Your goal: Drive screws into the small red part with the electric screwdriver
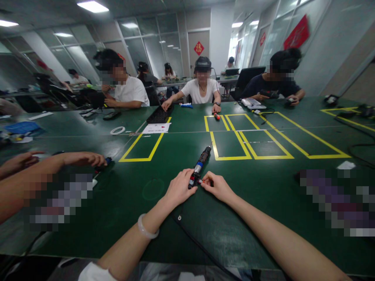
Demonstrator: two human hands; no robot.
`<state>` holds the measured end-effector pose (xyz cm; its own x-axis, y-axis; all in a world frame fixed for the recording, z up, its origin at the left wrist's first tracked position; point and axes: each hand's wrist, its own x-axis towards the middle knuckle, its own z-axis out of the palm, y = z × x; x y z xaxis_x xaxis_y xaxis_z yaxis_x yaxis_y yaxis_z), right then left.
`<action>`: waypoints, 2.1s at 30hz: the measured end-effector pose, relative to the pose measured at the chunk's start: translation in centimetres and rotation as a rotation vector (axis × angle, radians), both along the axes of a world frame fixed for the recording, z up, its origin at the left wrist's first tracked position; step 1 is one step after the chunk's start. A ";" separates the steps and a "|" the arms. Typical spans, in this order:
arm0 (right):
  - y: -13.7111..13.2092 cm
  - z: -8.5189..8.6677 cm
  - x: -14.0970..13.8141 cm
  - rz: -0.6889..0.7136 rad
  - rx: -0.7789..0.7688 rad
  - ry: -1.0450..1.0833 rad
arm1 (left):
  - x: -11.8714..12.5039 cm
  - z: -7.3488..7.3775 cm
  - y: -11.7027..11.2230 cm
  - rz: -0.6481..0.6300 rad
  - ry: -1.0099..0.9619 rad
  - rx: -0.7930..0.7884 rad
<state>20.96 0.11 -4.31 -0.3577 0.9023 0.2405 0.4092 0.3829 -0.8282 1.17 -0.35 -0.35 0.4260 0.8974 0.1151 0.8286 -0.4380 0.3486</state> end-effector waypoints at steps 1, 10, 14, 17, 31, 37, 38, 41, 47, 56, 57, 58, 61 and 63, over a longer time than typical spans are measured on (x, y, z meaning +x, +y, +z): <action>0.1 -0.1 -0.1 -0.002 0.003 -0.008 | 0.1 0.0 0.0 -0.001 0.001 0.002; 0.3 -0.2 -0.5 0.005 0.041 -0.007 | 0.9 0.0 -0.4 -0.002 0.029 0.020; -0.1 0.4 -0.4 0.020 0.050 0.009 | 1.1 -0.1 -0.6 -0.013 0.034 0.060; -0.3 0.7 -0.2 0.007 0.081 -0.010 | 1.4 -0.2 -0.6 0.005 0.058 0.092; -0.5 0.4 0.5 0.088 0.160 -0.054 | -1.7 -0.2 1.0 0.088 0.270 0.188; -0.5 0.8 0.7 0.099 0.155 -0.104 | -8.5 0.1 3.4 0.336 0.386 0.125; -0.5 0.9 0.7 0.102 0.156 -0.111 | -10.0 0.2 3.8 0.380 0.401 0.107; -0.5 0.9 0.7 0.111 0.161 -0.126 | -14.4 0.1 4.7 0.513 0.433 0.051; -0.5 0.7 0.7 0.115 0.164 -0.138 | -21.9 -0.3 5.2 0.746 0.441 -0.001; -0.5 0.7 0.7 0.123 0.170 -0.150 | -25.6 -0.5 4.3 0.896 0.472 0.153; -0.5 0.7 0.7 0.124 0.170 -0.150 | -25.5 -0.4 4.3 0.897 0.459 0.168; -0.4 0.7 0.7 0.126 0.169 -0.151 | -25.3 -0.3 4.2 0.902 0.446 0.167; -0.5 0.7 0.8 0.128 0.168 -0.152 | -24.8 0.0 4.3 0.935 0.405 0.106; -0.5 0.7 0.8 0.130 0.167 -0.155 | -24.5 0.2 4.3 0.958 0.384 0.085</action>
